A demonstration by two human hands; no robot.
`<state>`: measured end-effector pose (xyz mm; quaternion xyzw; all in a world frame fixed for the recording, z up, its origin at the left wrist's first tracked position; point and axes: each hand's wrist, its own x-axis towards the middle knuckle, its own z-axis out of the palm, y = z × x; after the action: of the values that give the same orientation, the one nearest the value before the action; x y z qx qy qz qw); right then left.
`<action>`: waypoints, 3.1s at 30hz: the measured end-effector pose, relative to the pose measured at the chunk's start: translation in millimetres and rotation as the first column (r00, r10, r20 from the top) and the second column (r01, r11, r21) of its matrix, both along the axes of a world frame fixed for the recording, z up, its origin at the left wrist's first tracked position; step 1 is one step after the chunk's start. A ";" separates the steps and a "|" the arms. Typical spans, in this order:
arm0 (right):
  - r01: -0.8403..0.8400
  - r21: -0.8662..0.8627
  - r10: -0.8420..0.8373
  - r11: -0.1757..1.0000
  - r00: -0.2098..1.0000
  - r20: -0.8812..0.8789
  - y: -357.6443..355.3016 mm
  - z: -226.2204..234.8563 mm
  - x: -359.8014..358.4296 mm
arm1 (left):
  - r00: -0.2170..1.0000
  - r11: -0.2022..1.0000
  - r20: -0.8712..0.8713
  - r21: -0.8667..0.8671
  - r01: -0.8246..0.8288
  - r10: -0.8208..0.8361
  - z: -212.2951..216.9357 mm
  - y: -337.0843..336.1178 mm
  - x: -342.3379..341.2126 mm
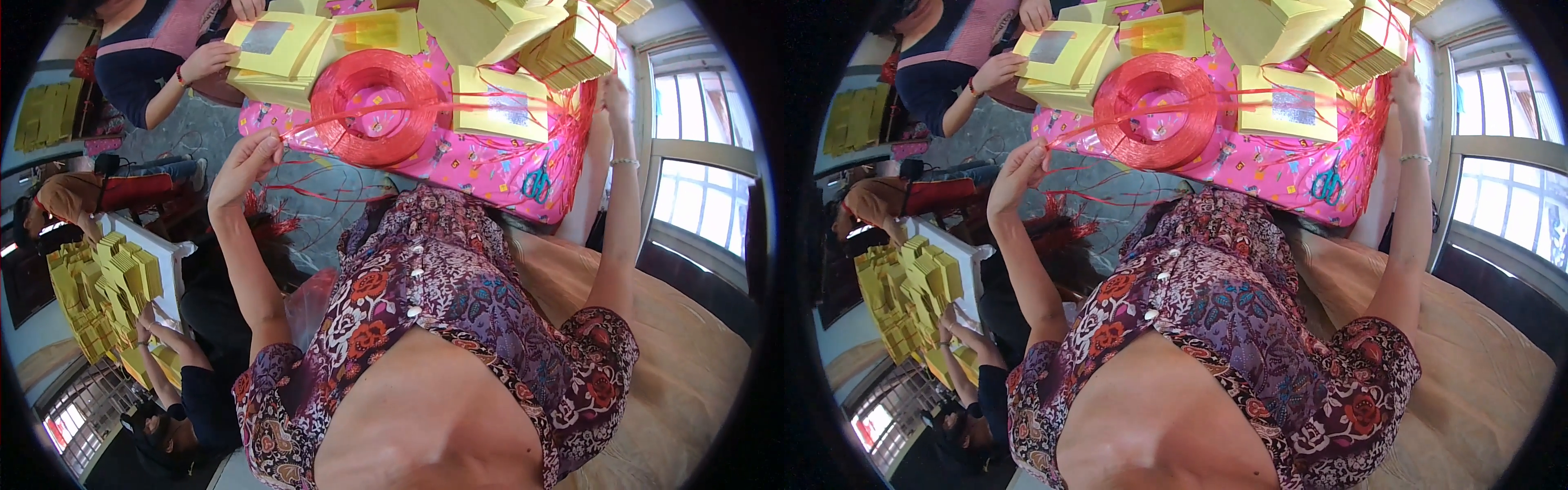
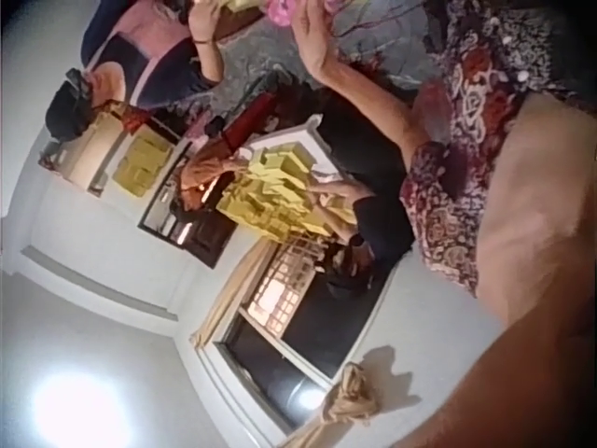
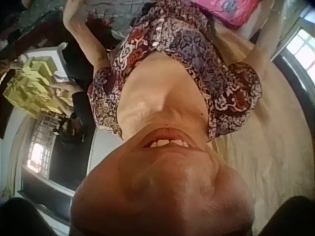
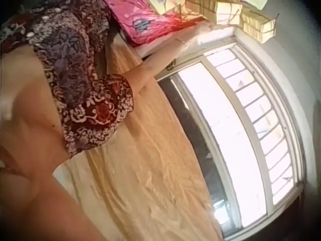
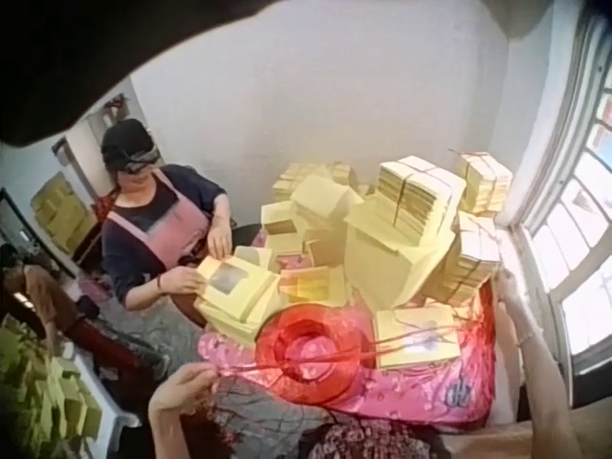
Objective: Bundling stacks of yellow paper using red plastic strips.
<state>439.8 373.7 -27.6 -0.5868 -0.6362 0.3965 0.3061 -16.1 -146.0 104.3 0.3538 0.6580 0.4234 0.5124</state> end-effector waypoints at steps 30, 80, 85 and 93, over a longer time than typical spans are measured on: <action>-0.912 0.304 0.898 0.275 0.356 0.257 -388.6 99.2 -241.6 | 0.776 0.861 0.457 0.039 -0.506 0.435 -42.5 6.6 109.7; -0.848 0.022 0.640 0.530 0.417 0.645 -337.8 39.7 -137.1 | 0.691 0.666 0.574 0.307 -0.679 0.439 78.4 -48.4 36.5; -0.754 0.421 0.805 0.504 0.586 0.086 -336.7 157.8 -221.6 | 0.875 0.869 0.390 0.278 -0.410 0.288 88.4 4.9 80.4; -0.855 0.443 0.930 0.272 0.351 0.107 -322.6 223.1 -267.1 | 0.963 0.896 0.125 0.353 -0.268 0.239 80.6 25.1 98.1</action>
<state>172.6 51.1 195.6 -0.0060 -0.8943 0.3991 0.2023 82.0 -120.9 185.0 0.3376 0.5869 0.6156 0.4033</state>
